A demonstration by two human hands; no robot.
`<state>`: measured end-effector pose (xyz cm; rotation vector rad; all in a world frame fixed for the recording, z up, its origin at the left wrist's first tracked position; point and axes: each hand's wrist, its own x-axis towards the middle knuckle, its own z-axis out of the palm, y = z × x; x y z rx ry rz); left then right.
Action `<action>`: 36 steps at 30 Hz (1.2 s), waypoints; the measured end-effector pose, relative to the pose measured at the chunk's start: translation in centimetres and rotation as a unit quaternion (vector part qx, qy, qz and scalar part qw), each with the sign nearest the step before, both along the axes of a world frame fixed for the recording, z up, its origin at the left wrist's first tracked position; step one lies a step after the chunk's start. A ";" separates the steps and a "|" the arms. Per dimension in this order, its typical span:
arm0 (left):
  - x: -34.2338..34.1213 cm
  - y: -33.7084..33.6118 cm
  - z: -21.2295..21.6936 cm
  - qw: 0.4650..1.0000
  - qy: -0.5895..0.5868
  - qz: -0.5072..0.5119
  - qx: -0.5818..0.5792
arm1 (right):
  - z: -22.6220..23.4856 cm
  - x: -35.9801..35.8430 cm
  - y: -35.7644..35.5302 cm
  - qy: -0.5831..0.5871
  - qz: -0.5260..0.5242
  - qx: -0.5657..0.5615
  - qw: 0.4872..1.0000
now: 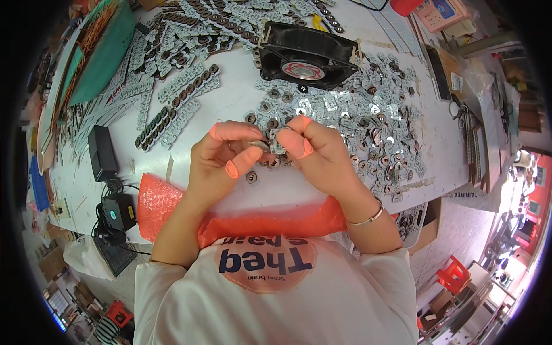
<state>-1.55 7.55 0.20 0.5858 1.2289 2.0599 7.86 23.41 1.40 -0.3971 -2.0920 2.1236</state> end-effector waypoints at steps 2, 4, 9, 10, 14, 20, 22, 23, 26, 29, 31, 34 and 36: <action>0.0 -0.2 -0.2 0.984 0.166 0.032 -0.048 | -0.2 0.0 0.0 0.018 0.006 0.030 0.999; 0.0 -0.2 -0.5 0.971 0.225 0.049 -0.061 | -0.3 -0.1 0.0 0.036 0.013 0.059 0.998; 0.0 0.0 -1.1 0.935 0.329 0.106 -0.076 | -0.5 -0.3 -0.1 0.042 0.028 0.089 0.995; 0.2 0.0 -1.1 0.935 0.325 0.113 -0.085 | -0.6 -0.3 -0.1 0.041 0.029 0.089 0.995; 0.5 0.0 -0.7 0.949 0.275 0.117 -0.101 | -0.2 -0.2 -0.8 0.014 -0.003 0.046 0.999; 0.1 0.1 -1.1 0.931 0.333 0.129 -0.082 | 0.1 -0.2 -1.1 -0.021 -0.018 0.002 1.000; 0.1 0.2 -0.5 0.917 0.365 0.126 -0.097 | -0.1 -0.2 -1.2 -0.020 -0.044 -0.006 0.999; 0.1 0.2 -0.3 0.903 0.397 0.123 -0.111 | -0.2 -0.2 -1.2 -0.020 -0.050 -0.022 0.998; 0.1 0.1 -0.6 0.901 0.395 0.125 -0.127 | -0.2 -0.3 -0.4 -0.036 -0.030 0.015 0.999; -0.2 0.0 -0.7 0.900 0.390 0.150 -0.125 | -0.5 -0.6 0.5 -0.026 0.008 0.165 0.986; -0.2 0.1 -0.4 0.897 0.398 0.144 -0.129 | -1.0 -0.8 0.7 -0.001 0.020 0.260 0.965; 0.0 0.0 -0.3 0.910 0.372 0.109 -0.149 | -1.1 -0.7 0.8 0.094 -0.024 0.297 0.950; -0.1 -0.1 -0.5 0.924 0.335 0.081 -0.164 | 0.3 -0.4 1.2 0.011 -0.054 0.223 0.973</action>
